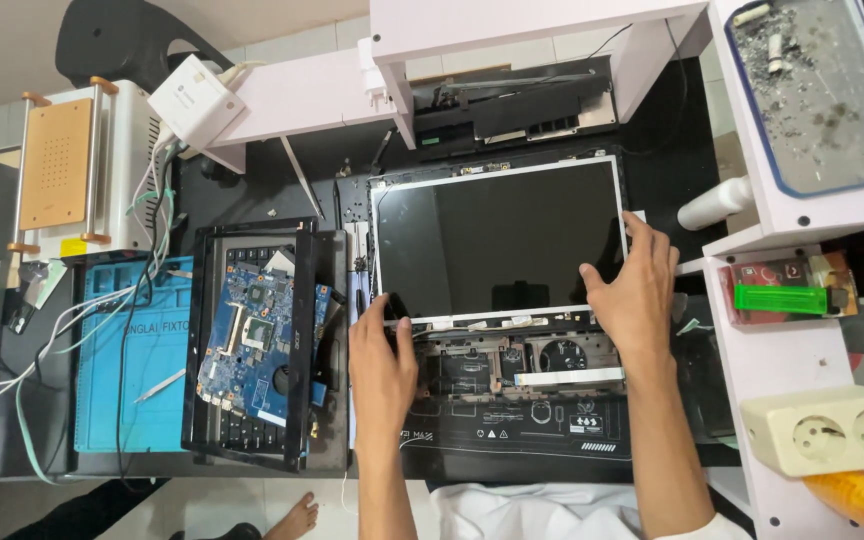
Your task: The person disassembles a laptop at a repair workbench. They disconnect a ribbon cable from the screen, lift the display panel away from the chassis, separate the screen bezel, and use a screwdriver on the exposed internals, moving parts aside as they work.
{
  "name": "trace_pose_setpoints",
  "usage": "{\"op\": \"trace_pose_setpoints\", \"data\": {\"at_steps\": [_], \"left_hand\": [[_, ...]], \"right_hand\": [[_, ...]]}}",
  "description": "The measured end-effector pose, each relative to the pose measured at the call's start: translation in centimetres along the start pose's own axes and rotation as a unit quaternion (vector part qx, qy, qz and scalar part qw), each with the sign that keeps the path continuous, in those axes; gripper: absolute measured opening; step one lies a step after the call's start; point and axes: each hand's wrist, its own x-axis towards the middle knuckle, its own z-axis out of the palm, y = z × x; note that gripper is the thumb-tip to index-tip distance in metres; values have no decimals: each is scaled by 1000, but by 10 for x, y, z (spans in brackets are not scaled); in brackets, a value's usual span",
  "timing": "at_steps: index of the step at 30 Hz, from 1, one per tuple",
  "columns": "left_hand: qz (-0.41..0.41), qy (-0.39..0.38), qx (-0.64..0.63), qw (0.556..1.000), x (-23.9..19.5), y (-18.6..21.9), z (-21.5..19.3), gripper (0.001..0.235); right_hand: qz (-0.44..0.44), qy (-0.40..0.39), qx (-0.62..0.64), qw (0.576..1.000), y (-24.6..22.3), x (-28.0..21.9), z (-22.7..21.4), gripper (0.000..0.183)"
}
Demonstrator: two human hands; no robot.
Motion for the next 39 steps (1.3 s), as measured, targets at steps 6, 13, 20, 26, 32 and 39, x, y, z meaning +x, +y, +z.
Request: {"op": "trace_pose_setpoints", "data": {"at_steps": [6, 13, 20, 26, 32, 39], "left_hand": [[-165, 21, -57, 984, 7, 8, 4, 41], [-107, 88, -34, 990, 14, -7, 15, 41], [-211, 74, -182, 957, 19, -26, 24, 36], [-214, 86, -273, 934, 20, -36, 28, 37], [-220, 72, -334, 914, 27, -46, 33, 35], [-143, 28, -404, 903, 30, -57, 32, 25]], "right_hand": [[7, 19, 64, 998, 10, 4, 7, 57], [31, 24, 95, 995, 22, 14, 9, 48], [38, 29, 123, 991, 27, 17, 12, 49], [75, 31, 162, 983, 36, 20, 16, 50], [76, 29, 175, 981, 44, 22, 21, 52], [92, 16, 192, 977, 39, 18, 18, 55]]}}
